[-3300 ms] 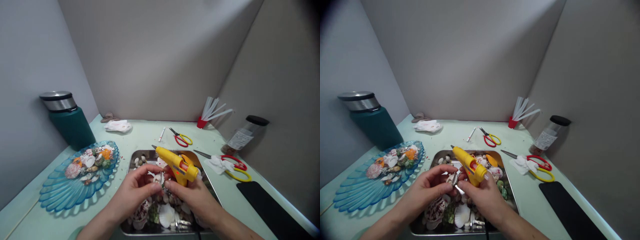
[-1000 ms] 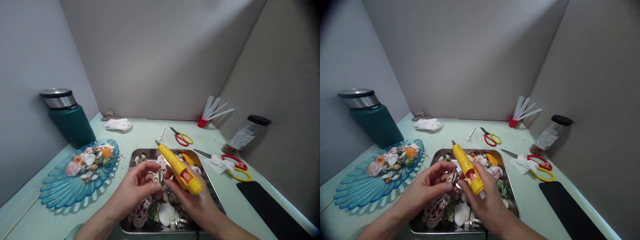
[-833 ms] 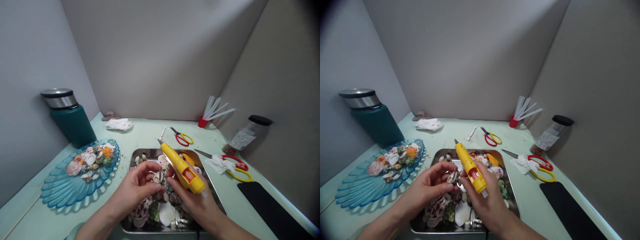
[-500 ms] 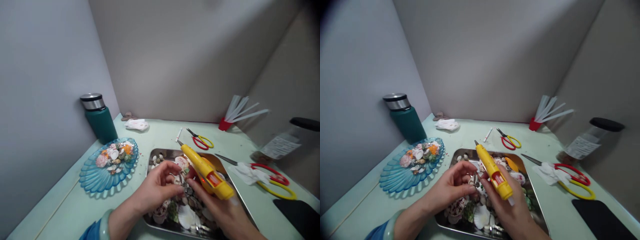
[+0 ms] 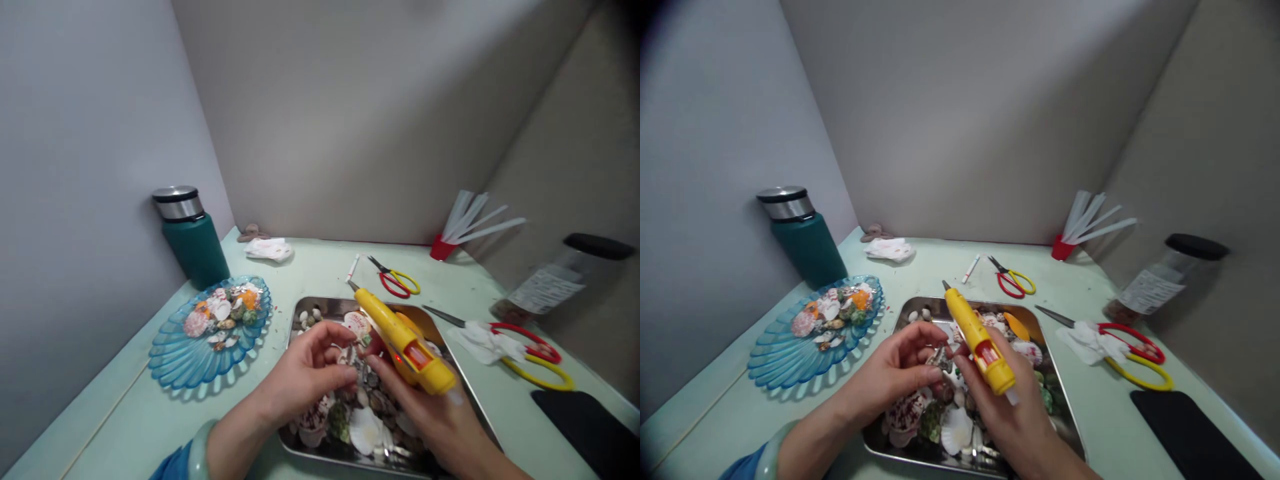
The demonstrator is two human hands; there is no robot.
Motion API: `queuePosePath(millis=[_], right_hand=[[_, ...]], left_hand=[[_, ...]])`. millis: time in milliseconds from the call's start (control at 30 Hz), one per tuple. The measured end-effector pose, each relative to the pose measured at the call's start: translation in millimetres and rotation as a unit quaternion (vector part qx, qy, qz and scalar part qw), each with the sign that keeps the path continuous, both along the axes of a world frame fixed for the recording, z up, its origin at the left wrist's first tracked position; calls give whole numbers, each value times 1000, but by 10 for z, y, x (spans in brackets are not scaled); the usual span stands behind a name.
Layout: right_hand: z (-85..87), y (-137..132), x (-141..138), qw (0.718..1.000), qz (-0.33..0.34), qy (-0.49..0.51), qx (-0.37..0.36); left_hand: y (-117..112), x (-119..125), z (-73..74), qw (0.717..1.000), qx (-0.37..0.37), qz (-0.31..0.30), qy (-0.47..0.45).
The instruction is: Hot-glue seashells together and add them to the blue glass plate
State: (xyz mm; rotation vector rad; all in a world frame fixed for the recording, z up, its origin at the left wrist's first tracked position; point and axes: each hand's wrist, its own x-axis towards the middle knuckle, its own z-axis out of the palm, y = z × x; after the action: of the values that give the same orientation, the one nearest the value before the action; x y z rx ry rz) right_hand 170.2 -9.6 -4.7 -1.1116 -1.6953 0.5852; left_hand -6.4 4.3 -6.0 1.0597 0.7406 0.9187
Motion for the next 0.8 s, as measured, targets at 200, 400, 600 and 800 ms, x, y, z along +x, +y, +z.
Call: queuePosePath(millis=[200, 400, 600, 800], right_hand=[[-148, 12, 19, 998, 23, 37, -54], [-82, 19, 7, 997, 24, 38, -63], [-110, 15, 6, 997, 25, 50, -52], [-47, 8, 7, 994, 70, 41, -73]], left_hand=[[-2, -9, 18, 999, 7, 10, 36], [9, -22, 2, 999, 1, 1, 37], [-1, -34, 17, 999, 23, -4, 42], [-1, -32, 17, 999, 14, -5, 45]])
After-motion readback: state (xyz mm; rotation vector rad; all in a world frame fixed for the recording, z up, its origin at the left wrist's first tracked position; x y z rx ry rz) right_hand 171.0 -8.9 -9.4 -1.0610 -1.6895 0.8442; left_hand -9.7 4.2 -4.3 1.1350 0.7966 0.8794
